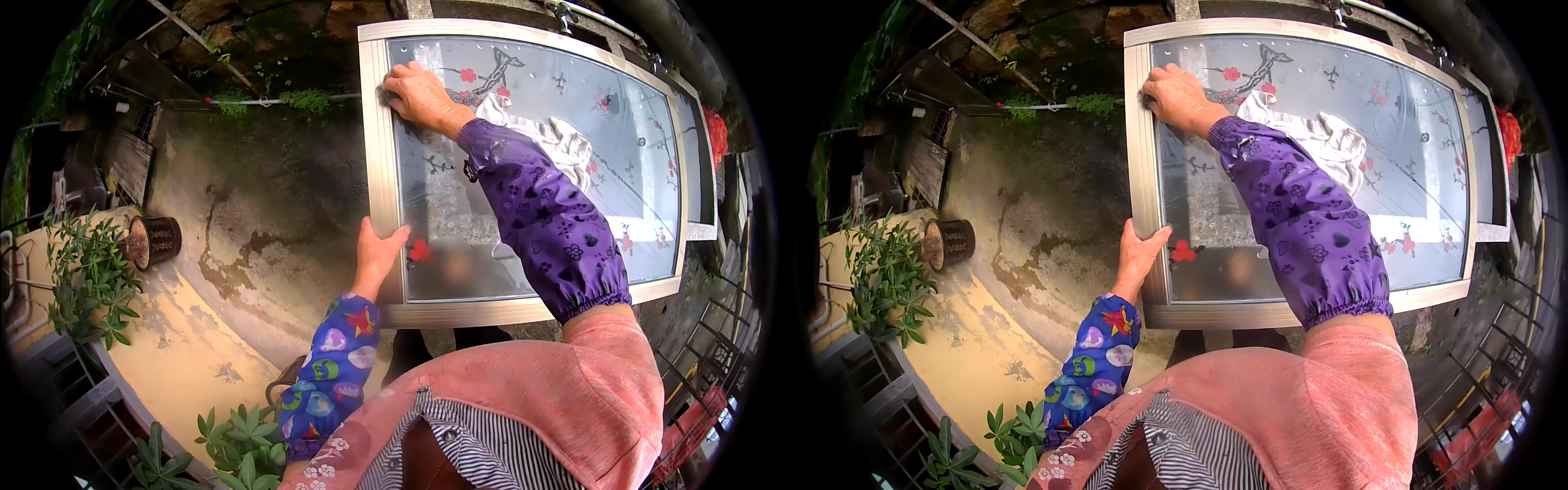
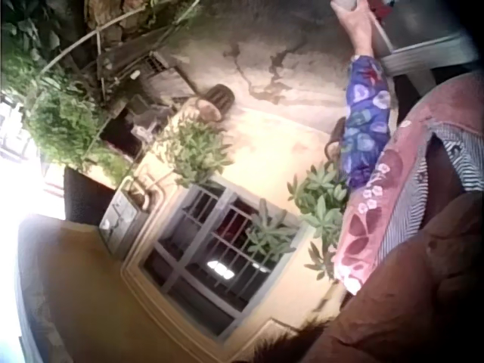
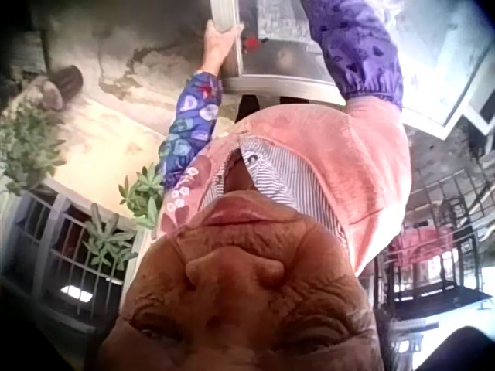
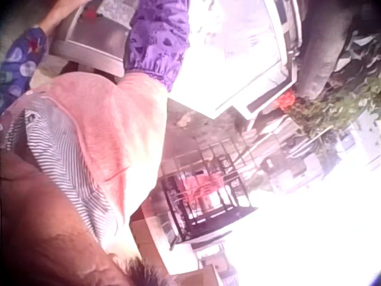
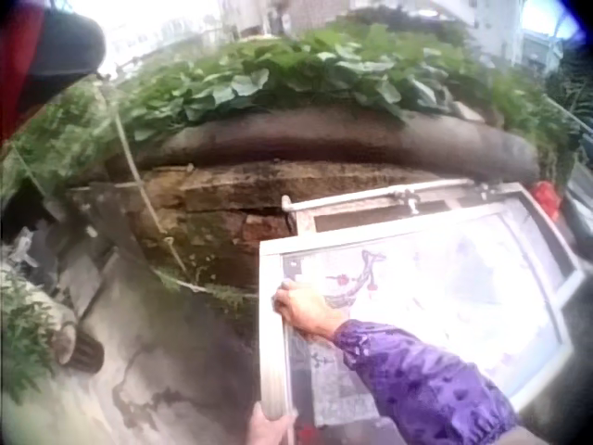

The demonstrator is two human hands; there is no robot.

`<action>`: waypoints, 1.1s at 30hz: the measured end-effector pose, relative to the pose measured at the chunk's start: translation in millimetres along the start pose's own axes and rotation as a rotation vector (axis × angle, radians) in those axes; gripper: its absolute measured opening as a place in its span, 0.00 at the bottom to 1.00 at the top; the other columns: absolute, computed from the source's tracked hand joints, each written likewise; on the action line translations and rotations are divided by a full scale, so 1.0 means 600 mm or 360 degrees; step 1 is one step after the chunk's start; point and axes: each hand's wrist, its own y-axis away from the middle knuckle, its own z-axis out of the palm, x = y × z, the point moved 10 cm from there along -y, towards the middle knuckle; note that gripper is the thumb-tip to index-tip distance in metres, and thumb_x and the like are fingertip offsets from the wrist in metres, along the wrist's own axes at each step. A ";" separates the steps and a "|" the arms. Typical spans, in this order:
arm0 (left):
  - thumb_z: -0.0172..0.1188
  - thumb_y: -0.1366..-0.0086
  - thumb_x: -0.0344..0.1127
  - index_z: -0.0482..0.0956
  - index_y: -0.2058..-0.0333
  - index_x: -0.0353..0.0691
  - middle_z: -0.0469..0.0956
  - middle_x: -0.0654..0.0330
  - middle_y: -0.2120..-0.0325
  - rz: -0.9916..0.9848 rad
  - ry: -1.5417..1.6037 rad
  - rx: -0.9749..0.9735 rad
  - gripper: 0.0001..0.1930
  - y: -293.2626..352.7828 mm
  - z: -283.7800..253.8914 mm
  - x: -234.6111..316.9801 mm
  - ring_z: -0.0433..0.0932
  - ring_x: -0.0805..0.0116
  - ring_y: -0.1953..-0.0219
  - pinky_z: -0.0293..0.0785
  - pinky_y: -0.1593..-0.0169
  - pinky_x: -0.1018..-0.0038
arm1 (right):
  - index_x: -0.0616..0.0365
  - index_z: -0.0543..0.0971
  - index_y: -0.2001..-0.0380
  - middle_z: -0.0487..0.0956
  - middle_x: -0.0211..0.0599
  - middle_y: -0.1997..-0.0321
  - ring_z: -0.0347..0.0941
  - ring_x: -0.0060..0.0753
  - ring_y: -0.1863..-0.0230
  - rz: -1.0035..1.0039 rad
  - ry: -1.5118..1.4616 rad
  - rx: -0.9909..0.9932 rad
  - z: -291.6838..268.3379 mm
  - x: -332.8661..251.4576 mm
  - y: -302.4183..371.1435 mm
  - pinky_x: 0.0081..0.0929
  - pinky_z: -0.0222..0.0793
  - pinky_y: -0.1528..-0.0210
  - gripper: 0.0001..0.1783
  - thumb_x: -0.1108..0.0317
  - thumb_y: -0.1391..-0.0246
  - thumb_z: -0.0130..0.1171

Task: The person cleans a glass panel by hand with a cloth and a scouring pad at an outdoor sink.

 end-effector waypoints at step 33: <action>0.50 0.30 0.44 0.67 0.47 0.35 0.75 0.53 0.54 0.0049 0.1037 -0.0523 0.20 -0.057 0.036 -0.028 0.75 0.68 0.55 0.70 0.50 0.72 | 0.41 0.82 0.57 0.75 0.16 0.50 0.66 0.29 0.46 -0.0295 0.0546 0.0063 0.033 -0.169 0.081 0.38 0.64 0.51 0.16 0.56 0.50 0.62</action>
